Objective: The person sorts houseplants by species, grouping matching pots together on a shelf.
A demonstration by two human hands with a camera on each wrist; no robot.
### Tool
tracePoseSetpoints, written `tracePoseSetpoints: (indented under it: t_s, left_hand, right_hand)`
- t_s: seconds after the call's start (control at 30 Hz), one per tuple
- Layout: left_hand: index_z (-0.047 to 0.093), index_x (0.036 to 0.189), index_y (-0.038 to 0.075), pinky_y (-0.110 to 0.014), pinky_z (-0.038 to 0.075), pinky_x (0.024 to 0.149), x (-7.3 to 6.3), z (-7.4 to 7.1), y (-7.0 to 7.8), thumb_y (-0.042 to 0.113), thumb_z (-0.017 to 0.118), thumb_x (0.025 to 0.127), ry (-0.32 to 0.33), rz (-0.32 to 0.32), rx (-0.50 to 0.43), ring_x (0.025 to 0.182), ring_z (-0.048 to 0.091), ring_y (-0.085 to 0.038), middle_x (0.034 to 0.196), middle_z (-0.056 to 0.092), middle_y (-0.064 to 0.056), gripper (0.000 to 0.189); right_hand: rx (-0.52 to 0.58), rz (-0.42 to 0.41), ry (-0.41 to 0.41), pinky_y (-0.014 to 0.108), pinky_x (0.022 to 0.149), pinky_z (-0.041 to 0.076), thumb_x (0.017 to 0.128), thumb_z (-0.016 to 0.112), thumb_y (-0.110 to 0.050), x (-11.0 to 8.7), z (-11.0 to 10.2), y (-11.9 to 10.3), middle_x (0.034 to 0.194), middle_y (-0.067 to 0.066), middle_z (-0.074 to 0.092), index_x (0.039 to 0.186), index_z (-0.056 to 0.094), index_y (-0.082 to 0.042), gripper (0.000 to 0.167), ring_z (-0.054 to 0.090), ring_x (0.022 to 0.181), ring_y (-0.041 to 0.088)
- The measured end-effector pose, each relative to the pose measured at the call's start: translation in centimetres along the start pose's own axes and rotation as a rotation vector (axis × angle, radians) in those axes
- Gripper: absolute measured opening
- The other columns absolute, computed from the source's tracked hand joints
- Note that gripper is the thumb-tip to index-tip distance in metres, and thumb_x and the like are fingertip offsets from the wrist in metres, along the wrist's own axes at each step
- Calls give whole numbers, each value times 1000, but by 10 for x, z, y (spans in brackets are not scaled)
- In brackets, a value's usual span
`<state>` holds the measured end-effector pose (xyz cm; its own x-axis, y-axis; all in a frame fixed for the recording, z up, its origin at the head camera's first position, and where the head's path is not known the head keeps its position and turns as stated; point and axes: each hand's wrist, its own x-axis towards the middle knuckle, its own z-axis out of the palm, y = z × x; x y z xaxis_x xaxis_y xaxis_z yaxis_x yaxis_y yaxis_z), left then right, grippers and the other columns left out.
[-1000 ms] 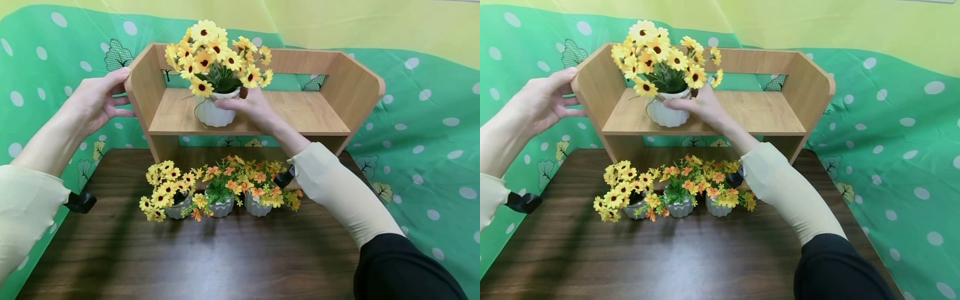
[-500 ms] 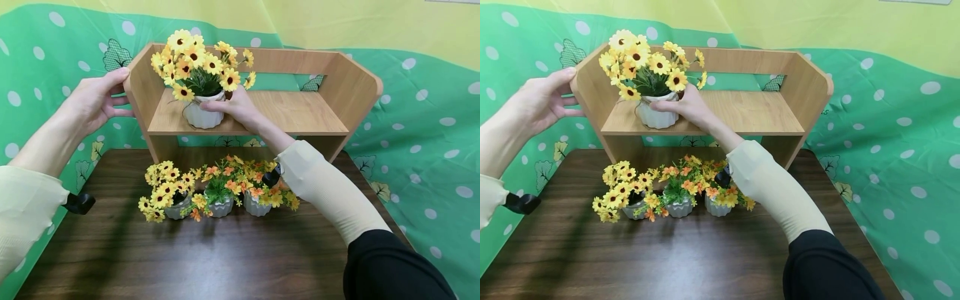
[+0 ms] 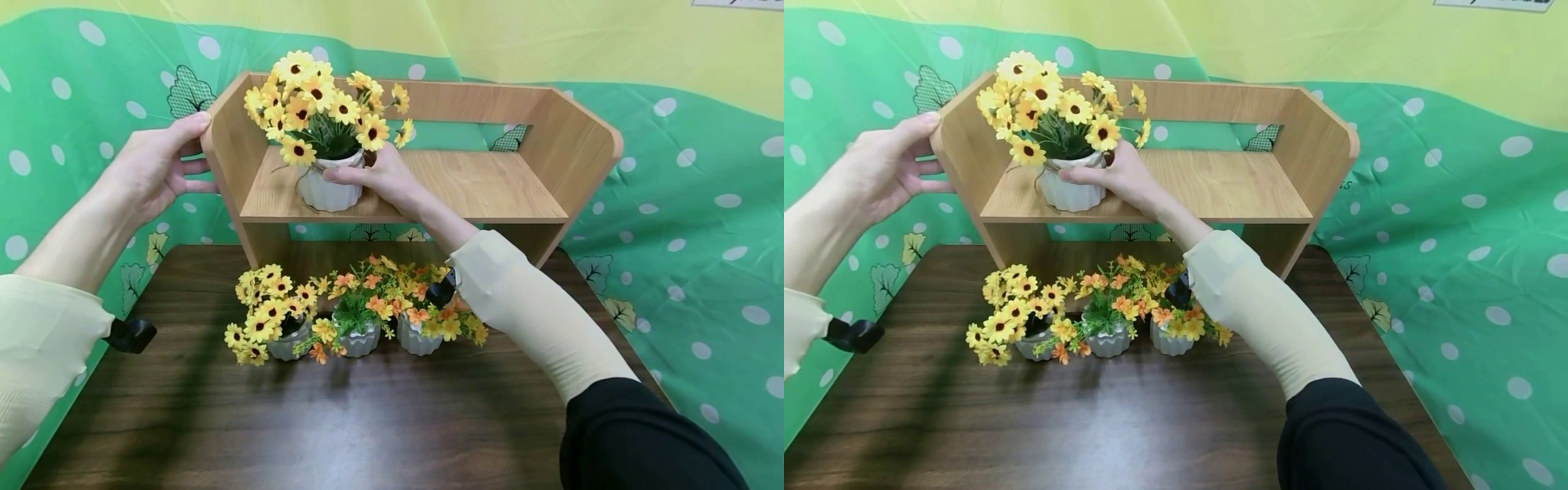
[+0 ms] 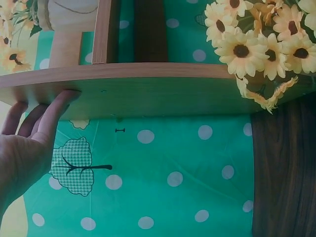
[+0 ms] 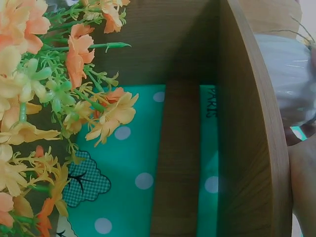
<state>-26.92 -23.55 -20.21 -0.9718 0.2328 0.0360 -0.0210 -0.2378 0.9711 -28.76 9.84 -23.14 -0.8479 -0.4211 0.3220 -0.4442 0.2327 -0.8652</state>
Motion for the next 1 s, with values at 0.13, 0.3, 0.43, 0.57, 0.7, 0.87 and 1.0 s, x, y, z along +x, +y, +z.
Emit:
tracePoseSetpoints:
  t_s: [0.13, 0.3, 0.43, 0.57, 0.7, 0.87, 1.0]
  left_hand:
    - [69, 131, 13, -44, 66, 67, -2, -1, 1, 26, 68, 100, -3, 11, -7, 95, 79, -22, 118, 74, -2, 33]
    - [70, 127, 12, -44, 66, 66, -4, -3, 2, 24, 67, 101, -2, 19, -19, 94, 79, -23, 116, 75, -3, 29]
    - [71, 126, 12, -44, 66, 66, -4, -4, 2, 24, 68, 100, 8, 14, -20, 93, 80, -24, 114, 76, -3, 28]
    - [71, 125, 11, -44, 65, 66, -4, -4, 1, 24, 68, 100, 7, 11, -36, 93, 80, -25, 114, 77, -4, 28]
    - [70, 126, 11, -44, 65, 66, -5, -5, 0, 24, 67, 101, 4, 17, -42, 94, 80, -24, 116, 76, -4, 29]
    - [71, 125, 10, -44, 66, 67, -7, -3, 0, 24, 68, 100, 9, 25, -34, 94, 79, -24, 116, 76, -4, 28]
    - [71, 124, 9, -43, 66, 67, -8, 0, 1, 24, 69, 100, 16, 25, -26, 93, 80, -25, 115, 76, -5, 28]
  right_hand:
    - [13, 7, -20, 28, 68, 48, 88, 80, -34, 2, 1, -1, 71, 3, 66, 100, 70, -10, 28, 57, 66, 18]
    - [-16, 22, -30, 27, 64, 45, 90, 78, -37, 5, 3, -2, 70, 3, 68, 89, 73, -10, 27, 53, 63, 18]
    - [-51, 32, -22, 26, 54, 30, 90, 78, -40, 6, 5, -1, 51, -5, 43, 72, 65, -11, 36, 30, 50, 13]
    - [-69, 35, -26, 27, 53, 26, 90, 77, -42, 6, 5, 0, 53, -4, 38, 78, 69, -12, 33, 26, 51, 13]
    - [-74, 46, -31, 27, 57, 31, 90, 76, -43, 7, 6, -1, 62, 0, 51, 89, 71, -10, 33, 36, 56, 15]
    - [-84, 54, -34, 27, 56, 31, 91, 75, -45, 5, 6, -1, 60, -2, 47, 86, 67, -10, 37, 35, 55, 14]
    - [-67, 35, -44, 27, 57, 34, 92, 74, -42, 5, 5, -1, 59, -4, 51, 88, 69, -10, 33, 39, 55, 14]
